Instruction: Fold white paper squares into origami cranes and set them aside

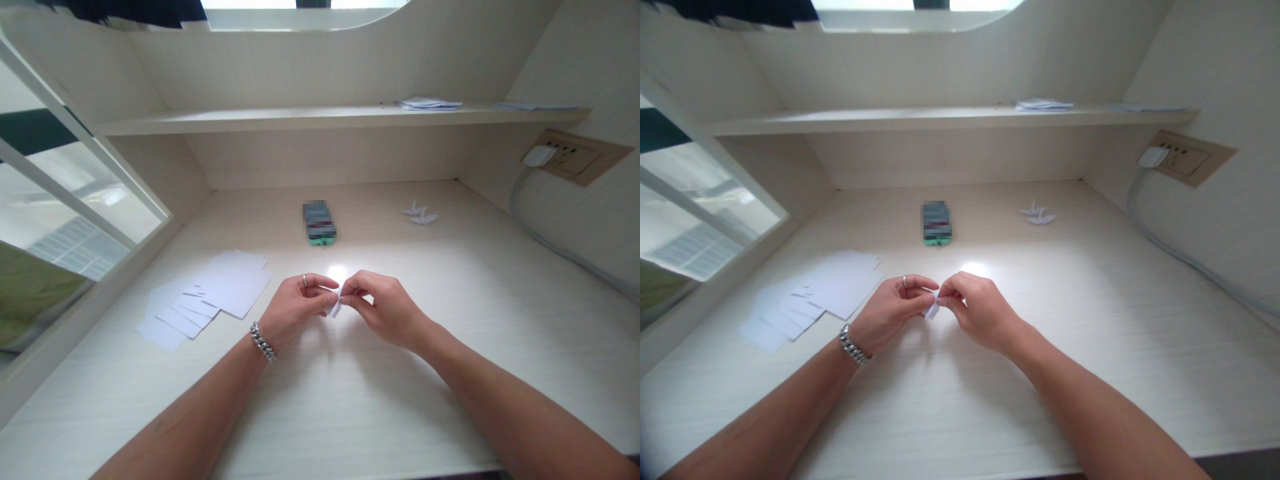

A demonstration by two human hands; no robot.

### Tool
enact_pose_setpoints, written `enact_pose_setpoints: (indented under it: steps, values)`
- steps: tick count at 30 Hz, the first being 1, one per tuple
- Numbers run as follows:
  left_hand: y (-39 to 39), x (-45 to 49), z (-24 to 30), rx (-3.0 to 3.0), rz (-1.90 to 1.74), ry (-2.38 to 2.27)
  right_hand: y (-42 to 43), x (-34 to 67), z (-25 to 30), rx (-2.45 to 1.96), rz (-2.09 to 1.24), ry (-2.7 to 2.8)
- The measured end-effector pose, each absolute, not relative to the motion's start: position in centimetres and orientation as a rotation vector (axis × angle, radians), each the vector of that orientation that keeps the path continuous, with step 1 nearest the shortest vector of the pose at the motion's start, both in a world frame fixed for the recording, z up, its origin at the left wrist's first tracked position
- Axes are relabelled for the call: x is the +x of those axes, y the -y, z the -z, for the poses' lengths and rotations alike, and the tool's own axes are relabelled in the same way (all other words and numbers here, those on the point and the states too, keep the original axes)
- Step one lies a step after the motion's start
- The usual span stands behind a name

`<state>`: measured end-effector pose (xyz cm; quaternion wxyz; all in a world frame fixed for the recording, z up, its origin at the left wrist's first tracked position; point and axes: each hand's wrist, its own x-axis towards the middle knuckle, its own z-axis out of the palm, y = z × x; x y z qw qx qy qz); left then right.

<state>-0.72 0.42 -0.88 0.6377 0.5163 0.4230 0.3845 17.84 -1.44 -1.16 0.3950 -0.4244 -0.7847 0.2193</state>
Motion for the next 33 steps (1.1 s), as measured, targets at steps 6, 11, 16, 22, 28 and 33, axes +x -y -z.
enact_pose_setpoints:
  steps: [6,11,16,22,28,33]
  values:
    - [-0.41,-0.65,0.80,1.186,-0.896,-0.995,1.49,17.89,1.30,-1.059,-0.417,2.080]
    - [-0.38,-0.59,0.76,1.206,-0.891,-1.020,1.52,18.11,1.20,-1.086,-0.386,2.180]
    - [-0.42,-0.70,0.84,1.210,-0.875,-1.008,1.36,18.11,1.38,-1.084,-0.449,2.132]
    - [-0.64,-0.89,1.16,1.181,-0.869,-0.983,1.35,18.07,1.27,-1.055,-0.503,2.106]
    - [-0.58,-0.86,1.35,1.117,-0.864,-0.939,1.55,17.99,1.14,-1.138,-0.427,2.189]
    - [-0.36,-0.78,1.30,1.033,-0.829,-0.909,1.53,18.00,1.18,-1.156,-0.455,2.184]
